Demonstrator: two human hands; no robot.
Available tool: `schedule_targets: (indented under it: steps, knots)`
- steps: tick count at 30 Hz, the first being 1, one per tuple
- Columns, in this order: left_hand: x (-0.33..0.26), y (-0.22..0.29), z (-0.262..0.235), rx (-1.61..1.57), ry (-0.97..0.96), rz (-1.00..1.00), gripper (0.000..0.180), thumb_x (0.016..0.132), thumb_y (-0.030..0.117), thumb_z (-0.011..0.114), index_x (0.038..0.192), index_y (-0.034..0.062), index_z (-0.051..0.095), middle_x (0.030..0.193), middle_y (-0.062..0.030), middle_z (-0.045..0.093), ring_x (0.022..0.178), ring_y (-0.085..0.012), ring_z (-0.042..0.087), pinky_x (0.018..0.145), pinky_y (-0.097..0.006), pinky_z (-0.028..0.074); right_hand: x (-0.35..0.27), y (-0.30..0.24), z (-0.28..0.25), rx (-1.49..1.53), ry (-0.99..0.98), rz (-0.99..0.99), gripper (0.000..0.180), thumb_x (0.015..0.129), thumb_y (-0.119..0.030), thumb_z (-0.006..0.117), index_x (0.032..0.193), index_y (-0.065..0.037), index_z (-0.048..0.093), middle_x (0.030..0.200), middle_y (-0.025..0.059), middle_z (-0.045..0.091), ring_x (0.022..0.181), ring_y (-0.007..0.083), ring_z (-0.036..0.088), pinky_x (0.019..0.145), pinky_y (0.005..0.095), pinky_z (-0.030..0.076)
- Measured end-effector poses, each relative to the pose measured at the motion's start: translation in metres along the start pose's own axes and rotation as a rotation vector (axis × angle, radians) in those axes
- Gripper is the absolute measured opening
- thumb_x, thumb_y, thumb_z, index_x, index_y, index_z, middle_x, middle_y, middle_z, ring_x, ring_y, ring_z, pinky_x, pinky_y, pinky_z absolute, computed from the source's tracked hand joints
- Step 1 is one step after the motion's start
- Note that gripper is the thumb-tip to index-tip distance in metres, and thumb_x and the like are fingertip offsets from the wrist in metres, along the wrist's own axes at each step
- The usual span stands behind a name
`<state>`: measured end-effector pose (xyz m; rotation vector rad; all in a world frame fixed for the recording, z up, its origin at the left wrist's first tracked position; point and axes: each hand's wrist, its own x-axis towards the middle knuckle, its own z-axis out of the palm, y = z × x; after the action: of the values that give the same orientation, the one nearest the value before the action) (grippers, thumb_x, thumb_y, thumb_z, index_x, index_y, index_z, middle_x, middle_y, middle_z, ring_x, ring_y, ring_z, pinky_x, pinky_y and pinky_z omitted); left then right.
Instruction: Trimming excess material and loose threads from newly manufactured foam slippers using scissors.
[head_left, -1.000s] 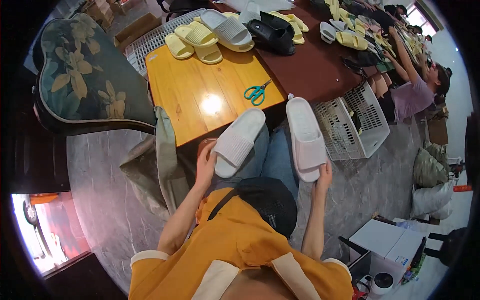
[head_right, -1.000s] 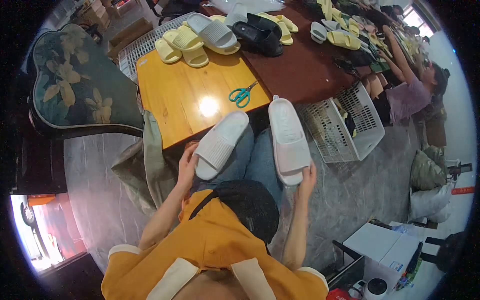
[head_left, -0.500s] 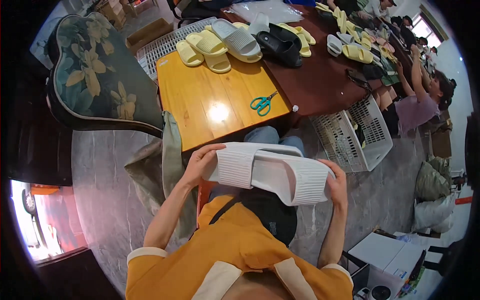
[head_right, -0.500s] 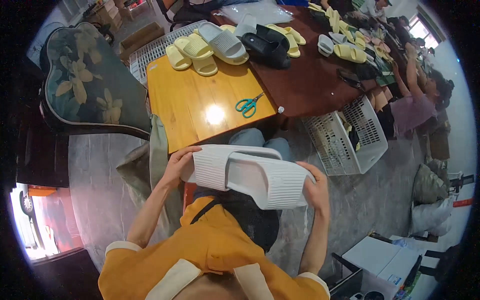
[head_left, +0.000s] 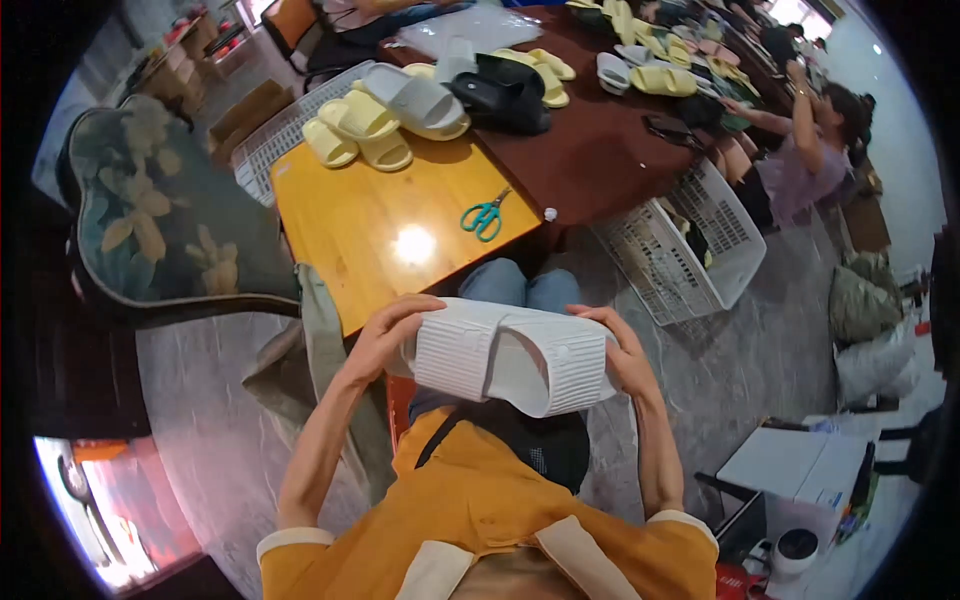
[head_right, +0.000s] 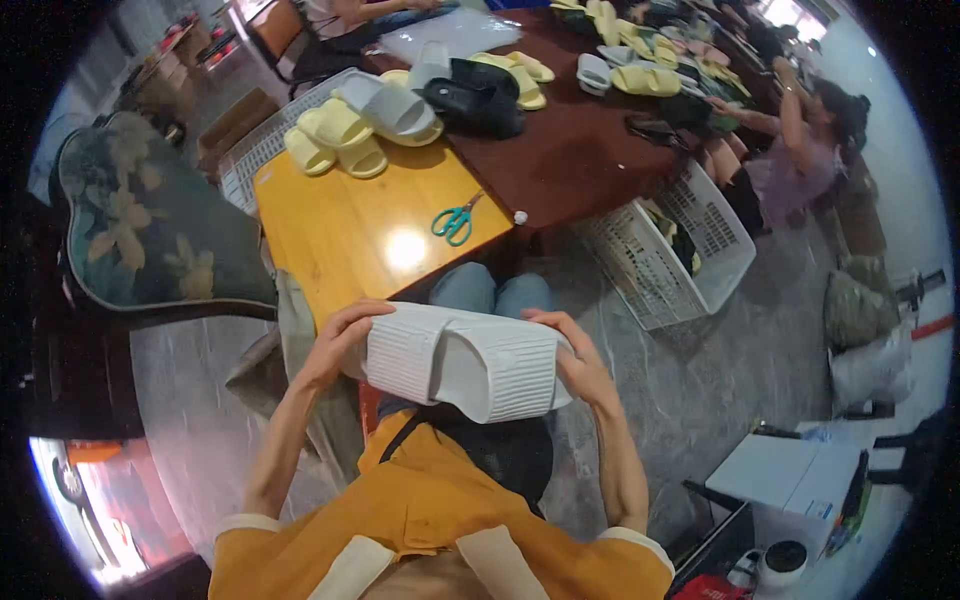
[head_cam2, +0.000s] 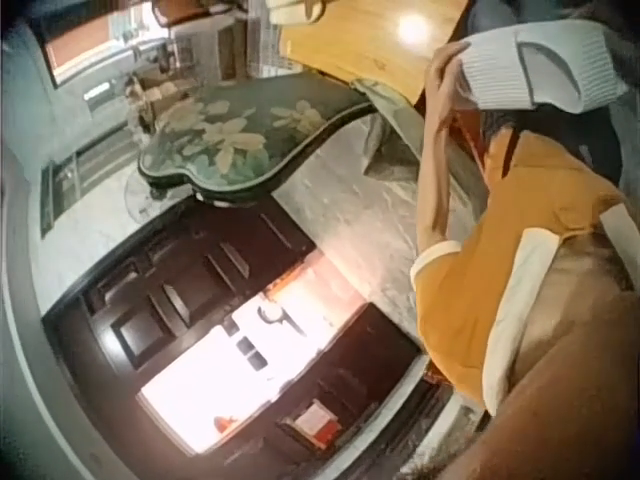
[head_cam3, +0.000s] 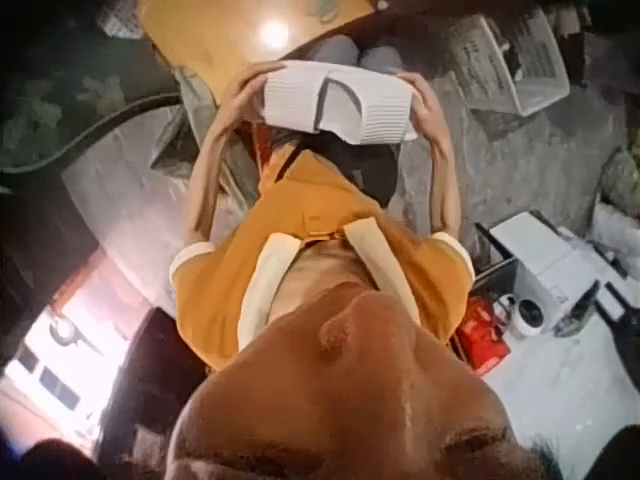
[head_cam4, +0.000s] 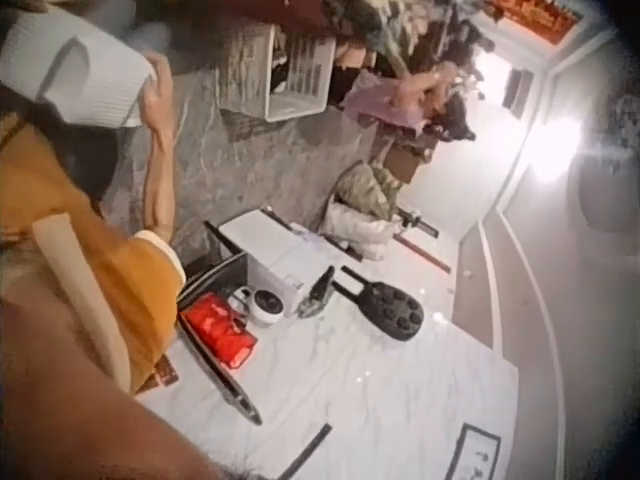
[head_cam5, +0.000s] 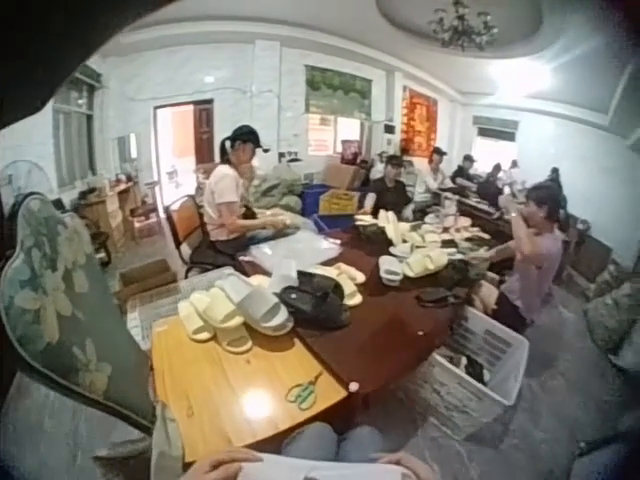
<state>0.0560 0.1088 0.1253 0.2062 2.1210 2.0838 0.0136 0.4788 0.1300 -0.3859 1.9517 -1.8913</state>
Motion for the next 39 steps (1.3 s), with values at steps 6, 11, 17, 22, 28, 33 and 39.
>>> schedule_targets:
  steps: [6, 11, 17, 22, 28, 33, 39]
  knots:
    - [0.025, -0.036, 0.016, -0.338, -0.06, -0.138, 0.055, 0.096, 0.033, 0.059, 0.142, 0.0068, 0.047, 0.134, -0.0105, 0.054, 0.121, -0.0212, 0.053, 0.107, -0.033, 0.036, -0.016, 0.02, -0.036, -0.141, -0.023, 0.106, 0.042, 0.091, -0.026, 0.053, 0.126, -0.002, 0.057, 0.119, 0.0085, 0.061, 0.115, 0.0174, 0.054, 0.1, 0.0316, 0.041]
    - [0.063, -0.079, 0.038, -0.201, 0.093, -0.186, 0.047, 0.104, 0.034, 0.048, 0.141, 0.0053, 0.047, 0.128, -0.011, 0.055, 0.104, -0.0155, 0.061, 0.091, -0.031, 0.048, -0.05, 0.067, -0.121, 0.169, 0.691, 0.033, 0.041, 0.094, -0.018, 0.05, 0.132, -0.003, 0.054, 0.124, 0.0062, 0.059, 0.117, 0.0168, 0.053, 0.1, 0.0301, 0.039]
    - [0.012, -0.135, 0.036, -0.2, 0.175, -0.377, 0.035, 0.101, 0.024, 0.054, 0.13, 0.0037, 0.056, 0.117, -0.0072, 0.064, 0.099, -0.0149, 0.064, 0.086, -0.027, 0.049, -0.08, 0.109, -0.145, 0.237, 0.886, 0.278, 0.047, 0.087, -0.01, 0.055, 0.132, -0.001, 0.047, 0.122, 0.0119, 0.058, 0.115, 0.0198, 0.056, 0.097, 0.0316, 0.043]
    - [-0.018, -0.141, 0.032, -0.222, 0.438, -0.518, 0.033, 0.1, 0.022, 0.055, 0.127, 0.0029, 0.056, 0.115, -0.0085, 0.065, 0.098, -0.0152, 0.065, 0.081, -0.026, 0.05, -0.083, 0.174, -0.196, 0.553, 1.031, 0.404, 0.037, 0.09, -0.017, 0.057, 0.124, -0.003, 0.056, 0.118, 0.0106, 0.063, 0.104, 0.0242, 0.064, 0.085, 0.0398, 0.053]
    - [-0.019, -0.152, 0.021, -0.228, 0.422, -0.514, 0.03, 0.1, 0.017, 0.053, 0.126, 0.0021, 0.057, 0.112, -0.01, 0.065, 0.098, -0.0164, 0.064, 0.087, -0.029, 0.051, 0.028, 0.132, -0.285, 0.748, 0.904, -0.081, 0.063, 0.098, -0.042, 0.056, 0.14, 0.001, 0.036, 0.135, 0.0233, 0.047, 0.123, 0.0321, 0.052, 0.107, 0.0416, 0.046]
    - [-0.01, -0.178, 0.018, -0.159, 0.35, -0.508, 0.026, 0.098, 0.014, 0.053, 0.12, 0.0024, 0.061, 0.102, -0.0046, 0.067, 0.087, -0.0116, 0.06, 0.076, -0.025, 0.047, 0.124, 0.113, -0.181, 0.169, 0.327, 0.243, 0.061, 0.096, -0.041, 0.061, 0.139, 0.0, 0.047, 0.127, 0.0117, 0.06, 0.116, 0.0218, 0.06, 0.097, 0.0342, 0.05]
    - [0.035, -0.194, -0.027, -0.074, 0.255, -0.467, 0.026, 0.099, 0.014, 0.052, 0.122, 0.0041, 0.061, 0.103, -0.0058, 0.067, 0.089, -0.0128, 0.061, 0.078, -0.027, 0.05, 0.182, 0.129, -0.083, 0.115, 0.08, 0.236, 0.038, 0.101, -0.021, 0.056, 0.132, 0.0, 0.054, 0.124, 0.0092, 0.061, 0.101, 0.0159, 0.064, 0.088, 0.0282, 0.053]
